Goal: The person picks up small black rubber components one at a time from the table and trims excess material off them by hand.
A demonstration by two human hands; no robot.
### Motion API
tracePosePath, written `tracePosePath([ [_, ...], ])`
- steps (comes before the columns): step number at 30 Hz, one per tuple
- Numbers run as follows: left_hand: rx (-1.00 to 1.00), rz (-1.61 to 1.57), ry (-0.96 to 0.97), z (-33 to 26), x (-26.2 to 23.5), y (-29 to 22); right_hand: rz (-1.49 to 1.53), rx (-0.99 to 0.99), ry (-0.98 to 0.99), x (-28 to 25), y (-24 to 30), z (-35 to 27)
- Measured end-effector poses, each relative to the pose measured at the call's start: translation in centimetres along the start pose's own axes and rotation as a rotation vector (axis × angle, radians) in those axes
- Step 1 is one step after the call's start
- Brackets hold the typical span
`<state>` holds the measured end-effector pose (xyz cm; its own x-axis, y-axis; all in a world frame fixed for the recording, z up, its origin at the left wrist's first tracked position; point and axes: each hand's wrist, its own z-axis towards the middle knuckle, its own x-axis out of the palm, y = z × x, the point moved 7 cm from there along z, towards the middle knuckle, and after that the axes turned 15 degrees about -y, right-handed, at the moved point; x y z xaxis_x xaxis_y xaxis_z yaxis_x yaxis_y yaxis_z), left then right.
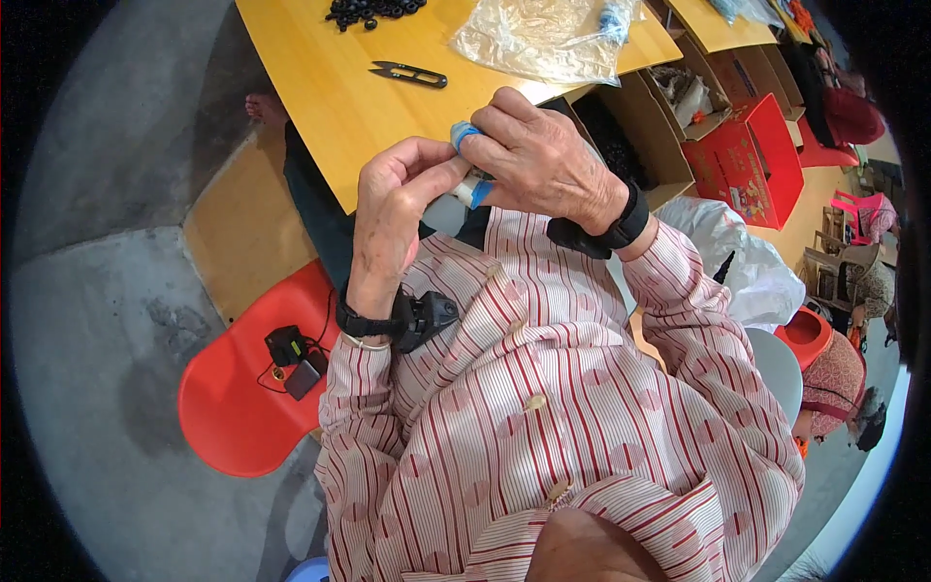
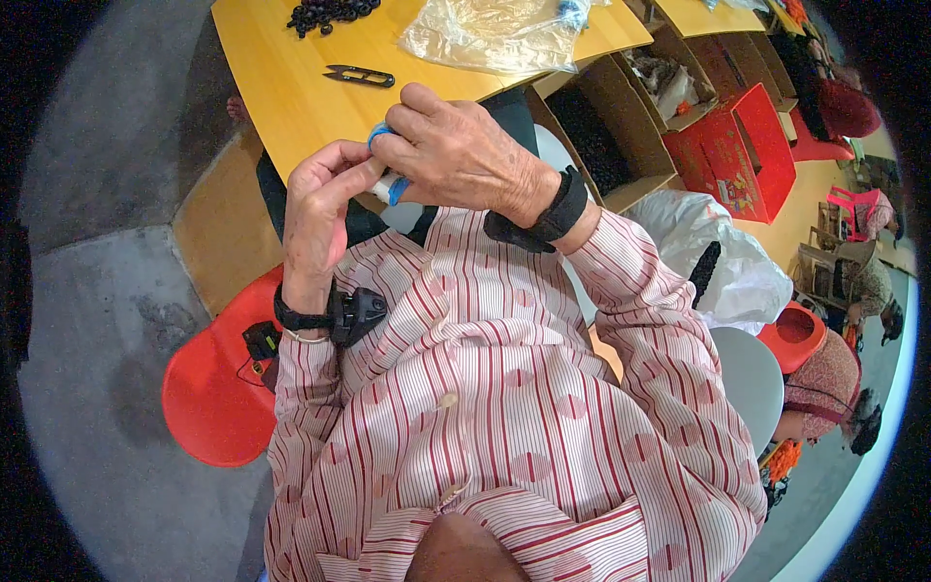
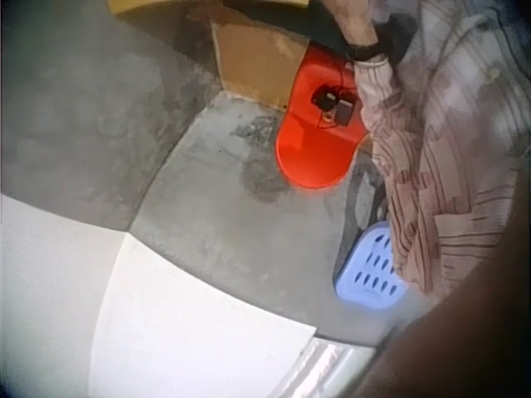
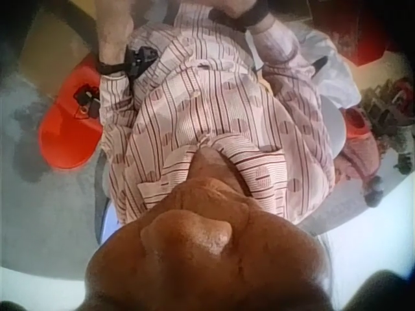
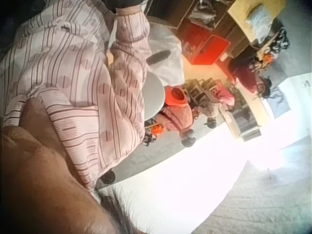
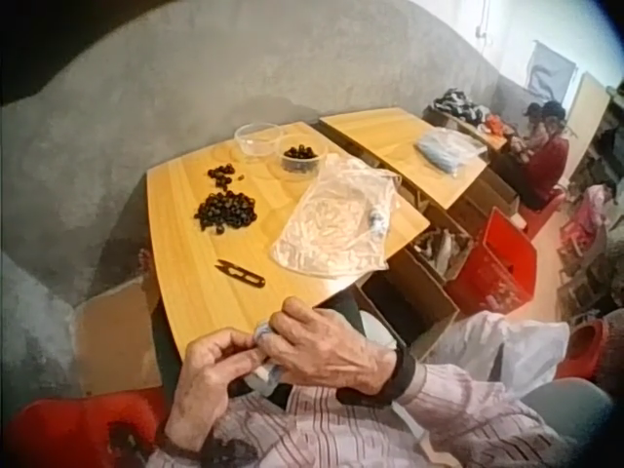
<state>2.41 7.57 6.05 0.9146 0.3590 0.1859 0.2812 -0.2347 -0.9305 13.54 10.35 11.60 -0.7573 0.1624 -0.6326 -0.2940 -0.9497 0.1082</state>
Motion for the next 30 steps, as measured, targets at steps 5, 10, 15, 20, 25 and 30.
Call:
tracePosePath([
  [5,-0.019,-0.04,-0.013,0.2,-0.2,0.0,0.002,0.015,-0.023,0.0,-0.1,-0.5],
  [10,-0.006,-0.026,0.004,0.3,-0.3,0.2,0.033,0.023,0.007,0.1,0.1,-0.3],
  [15,-0.025,-0.055,0.013,0.3,-0.2,0.4,0.043,0.056,0.019,0.1,0.2,-0.3],
  [20,-0.026,-0.086,0.05,0.1,0.2,0.0,-0.012,0.069,-0.009,-0.3,-0.4,-0.2],
  [25,-0.133,-0.147,0.155,-0.1,-0.3,-0.1,0.017,0.081,-0.061,-0.7,-1.1,-0.4],
  [30,-0.054,0.025,0.162,-0.3,-0.4,0.0,0.038,0.083,-0.093,-0.8,-1.1,-0.6],
])
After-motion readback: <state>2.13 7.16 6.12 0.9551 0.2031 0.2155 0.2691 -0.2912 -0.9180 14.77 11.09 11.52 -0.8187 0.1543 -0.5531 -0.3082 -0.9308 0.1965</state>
